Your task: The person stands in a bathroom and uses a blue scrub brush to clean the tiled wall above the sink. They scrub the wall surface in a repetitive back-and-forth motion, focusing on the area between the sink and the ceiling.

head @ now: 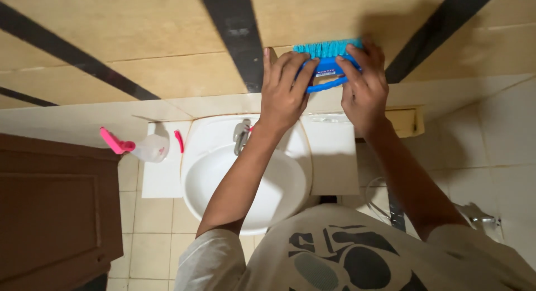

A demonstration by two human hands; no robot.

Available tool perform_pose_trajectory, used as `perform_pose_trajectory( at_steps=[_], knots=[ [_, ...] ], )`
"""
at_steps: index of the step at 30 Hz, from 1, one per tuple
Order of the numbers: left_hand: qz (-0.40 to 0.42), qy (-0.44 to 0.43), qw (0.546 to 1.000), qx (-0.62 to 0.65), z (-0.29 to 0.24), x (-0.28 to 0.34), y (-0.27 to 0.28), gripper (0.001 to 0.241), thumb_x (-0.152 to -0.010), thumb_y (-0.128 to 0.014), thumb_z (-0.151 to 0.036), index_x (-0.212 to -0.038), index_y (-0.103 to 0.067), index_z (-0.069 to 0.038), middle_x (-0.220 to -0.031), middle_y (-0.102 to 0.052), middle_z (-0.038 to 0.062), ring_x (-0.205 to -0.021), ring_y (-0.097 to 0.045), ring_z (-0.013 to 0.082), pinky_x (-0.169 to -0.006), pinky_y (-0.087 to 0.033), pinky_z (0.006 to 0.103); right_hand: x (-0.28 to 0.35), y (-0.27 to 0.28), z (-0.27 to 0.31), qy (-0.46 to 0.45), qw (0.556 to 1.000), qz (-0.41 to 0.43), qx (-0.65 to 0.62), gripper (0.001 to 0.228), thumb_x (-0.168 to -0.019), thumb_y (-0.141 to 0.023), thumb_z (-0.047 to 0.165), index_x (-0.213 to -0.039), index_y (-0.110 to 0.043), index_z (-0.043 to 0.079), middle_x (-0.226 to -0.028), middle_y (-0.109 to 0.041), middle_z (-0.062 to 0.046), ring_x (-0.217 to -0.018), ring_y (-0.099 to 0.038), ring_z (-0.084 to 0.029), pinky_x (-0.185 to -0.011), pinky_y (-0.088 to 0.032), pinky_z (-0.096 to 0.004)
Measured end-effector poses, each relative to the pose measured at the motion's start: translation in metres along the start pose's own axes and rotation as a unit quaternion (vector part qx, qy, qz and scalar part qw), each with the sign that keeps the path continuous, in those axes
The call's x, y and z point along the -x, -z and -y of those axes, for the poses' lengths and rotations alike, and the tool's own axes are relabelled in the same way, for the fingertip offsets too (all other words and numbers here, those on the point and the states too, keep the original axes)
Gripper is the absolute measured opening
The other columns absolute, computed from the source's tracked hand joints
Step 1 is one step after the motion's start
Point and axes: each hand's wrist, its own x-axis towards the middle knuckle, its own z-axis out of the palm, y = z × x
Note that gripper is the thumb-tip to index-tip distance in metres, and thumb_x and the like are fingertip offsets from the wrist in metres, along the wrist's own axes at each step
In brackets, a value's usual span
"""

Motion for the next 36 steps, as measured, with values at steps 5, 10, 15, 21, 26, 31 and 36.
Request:
perform_pose_trajectory(
  at_steps=[5,10,15,21,26,31,36],
  knots=[
    [0.003,-0.007,1.000,-0.001,-0.024,-0.011,-0.025,0.037,-0.093,-0.079,-0.013,-0.128,-0.067,-0.008,-0.129,-0.061,0.008,-0.125,-0.057,0.0313,-0.121,-0.031,0.0698,0.010,0.024,-0.025,0.004,1.000,-0.008,0.014,0.043,-0.083,-0.066,-0.022,-0.122,-0.071,-0.004,-0.138,-0.061,-0.020,-0.135,-0.055,-0.047,-0.115,-0.045,-0.058],
    [-0.001,-0.021,1.000,0.001,-0.048,-0.020,-0.045,0.040,-0.089,-0.078,-0.012,-0.127,-0.067,-0.007,-0.128,-0.061,0.010,-0.123,-0.057,0.0327,-0.119,-0.030,0.0710,0.018,0.045,-0.047,-0.008,1.000,-0.005,0.013,0.044,-0.087,-0.062,-0.023,-0.125,-0.071,-0.003,-0.139,-0.060,-0.020,-0.139,-0.053,-0.047,-0.119,-0.045,-0.057],
    [-0.016,-0.015,1.000,-0.018,-0.066,-0.021,-0.063,0.040,-0.089,-0.073,-0.001,-0.128,-0.067,-0.003,-0.132,-0.060,0.014,-0.123,-0.054,0.0381,-0.116,-0.041,0.0631,0.020,0.058,-0.057,-0.004,1.000,-0.002,0.029,0.045,-0.082,-0.060,-0.021,-0.122,-0.070,-0.003,-0.136,-0.060,-0.020,-0.139,-0.051,-0.046,-0.119,-0.042,-0.059],
    [-0.013,-0.022,0.999,-0.025,-0.065,-0.017,-0.067,0.046,-0.083,-0.071,0.004,-0.129,-0.066,0.001,-0.132,-0.061,0.015,-0.122,-0.054,0.0398,-0.106,-0.049,0.0510,0.021,0.058,-0.057,-0.010,1.000,0.003,0.021,0.047,-0.083,-0.059,-0.023,-0.124,-0.071,-0.003,-0.137,-0.059,-0.021,-0.139,-0.052,-0.045,-0.119,-0.044,-0.057],
    [-0.019,-0.031,0.999,-0.031,-0.051,-0.014,-0.053,0.044,-0.087,-0.073,0.002,-0.130,-0.066,-0.001,-0.131,-0.060,0.014,-0.120,-0.055,0.0399,-0.106,-0.050,0.0492,0.015,0.045,-0.045,0.002,1.000,-0.010,0.010,0.048,-0.082,-0.062,-0.025,-0.124,-0.071,-0.003,-0.135,-0.059,-0.020,-0.135,-0.054,-0.044,-0.118,-0.046,-0.055],
    [-0.016,-0.027,0.999,-0.040,-0.031,-0.007,-0.032,0.043,-0.087,-0.074,0.000,-0.129,-0.066,-0.002,-0.130,-0.061,0.014,-0.120,-0.056,0.0390,-0.107,-0.049,0.0485,0.003,0.028,-0.022,0.009,1.000,-0.016,0.002,0.046,-0.083,-0.065,-0.025,-0.123,-0.072,-0.003,-0.133,-0.059,-0.018,-0.132,-0.054,-0.042,-0.115,-0.048,-0.053],
    [-0.019,-0.015,0.999,-0.045,-0.007,0.002,-0.007,0.043,-0.088,-0.076,-0.002,-0.129,-0.066,-0.005,-0.130,-0.060,0.012,-0.122,-0.055,0.0378,-0.108,-0.049,0.0491,-0.005,0.005,0.001,0.008,1.000,-0.002,-0.013,0.052,-0.077,-0.063,-0.026,-0.123,-0.072,-0.003,-0.133,-0.058,-0.018,-0.132,-0.054,-0.043,-0.114,-0.049,-0.053]
  ],
)
